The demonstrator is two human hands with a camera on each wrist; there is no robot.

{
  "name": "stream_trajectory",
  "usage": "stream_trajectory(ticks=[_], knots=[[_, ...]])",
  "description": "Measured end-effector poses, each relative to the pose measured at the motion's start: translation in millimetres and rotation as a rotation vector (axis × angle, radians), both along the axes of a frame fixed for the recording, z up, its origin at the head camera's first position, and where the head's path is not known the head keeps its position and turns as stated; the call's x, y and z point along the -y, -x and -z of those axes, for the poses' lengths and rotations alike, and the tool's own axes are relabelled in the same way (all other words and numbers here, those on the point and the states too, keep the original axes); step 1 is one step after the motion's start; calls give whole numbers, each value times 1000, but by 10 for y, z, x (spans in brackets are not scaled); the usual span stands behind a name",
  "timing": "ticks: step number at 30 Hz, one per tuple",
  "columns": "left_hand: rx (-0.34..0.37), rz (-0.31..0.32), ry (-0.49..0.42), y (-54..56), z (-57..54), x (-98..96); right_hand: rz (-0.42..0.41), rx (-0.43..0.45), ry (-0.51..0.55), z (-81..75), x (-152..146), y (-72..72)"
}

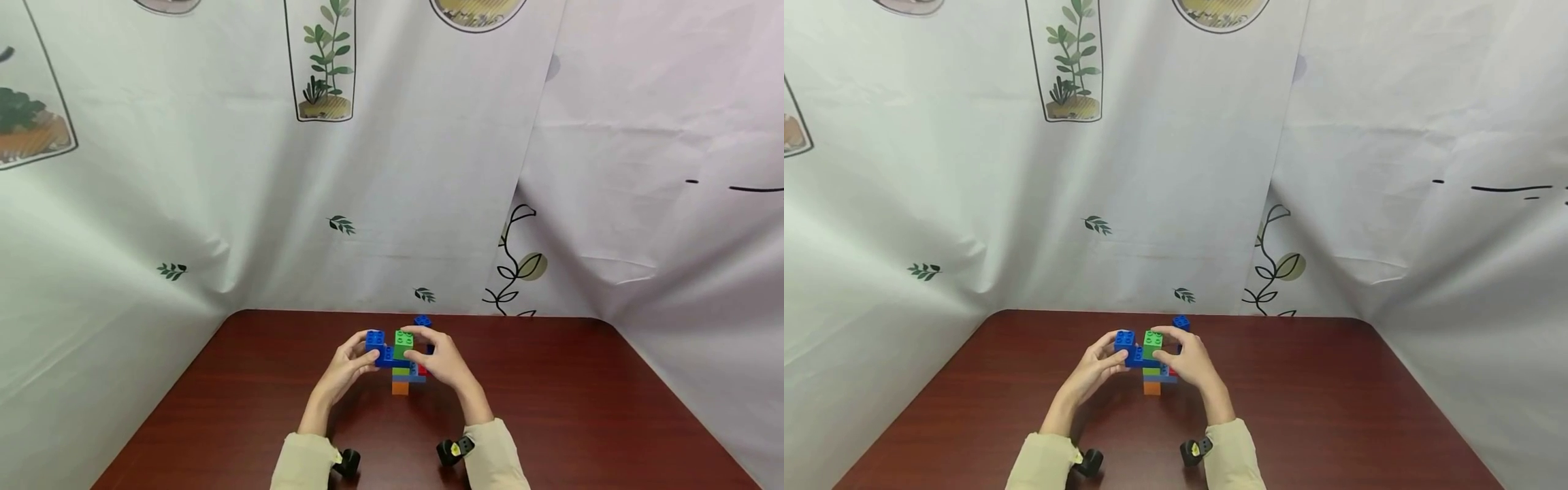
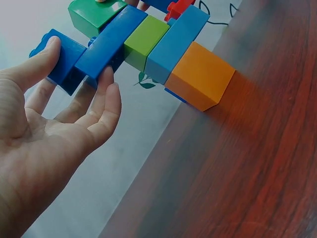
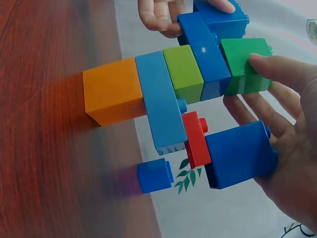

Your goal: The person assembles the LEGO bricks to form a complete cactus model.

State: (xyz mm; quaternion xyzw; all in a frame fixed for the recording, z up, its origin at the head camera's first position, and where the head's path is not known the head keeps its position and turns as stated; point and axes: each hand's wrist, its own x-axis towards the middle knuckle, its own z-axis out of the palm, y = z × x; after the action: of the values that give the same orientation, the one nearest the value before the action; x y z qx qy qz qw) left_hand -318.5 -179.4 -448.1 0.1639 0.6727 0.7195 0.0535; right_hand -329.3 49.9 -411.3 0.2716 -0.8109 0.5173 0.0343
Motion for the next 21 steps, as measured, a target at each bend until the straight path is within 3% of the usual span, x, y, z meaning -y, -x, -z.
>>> stream_trajectory(ticks=[11,21], knots=[[-64,22,-27,-2,53,10,56,2,-91,-37,35,-52],[8,20,-18,-22,-7,-10,97,16,-113,-14,44,-35]])
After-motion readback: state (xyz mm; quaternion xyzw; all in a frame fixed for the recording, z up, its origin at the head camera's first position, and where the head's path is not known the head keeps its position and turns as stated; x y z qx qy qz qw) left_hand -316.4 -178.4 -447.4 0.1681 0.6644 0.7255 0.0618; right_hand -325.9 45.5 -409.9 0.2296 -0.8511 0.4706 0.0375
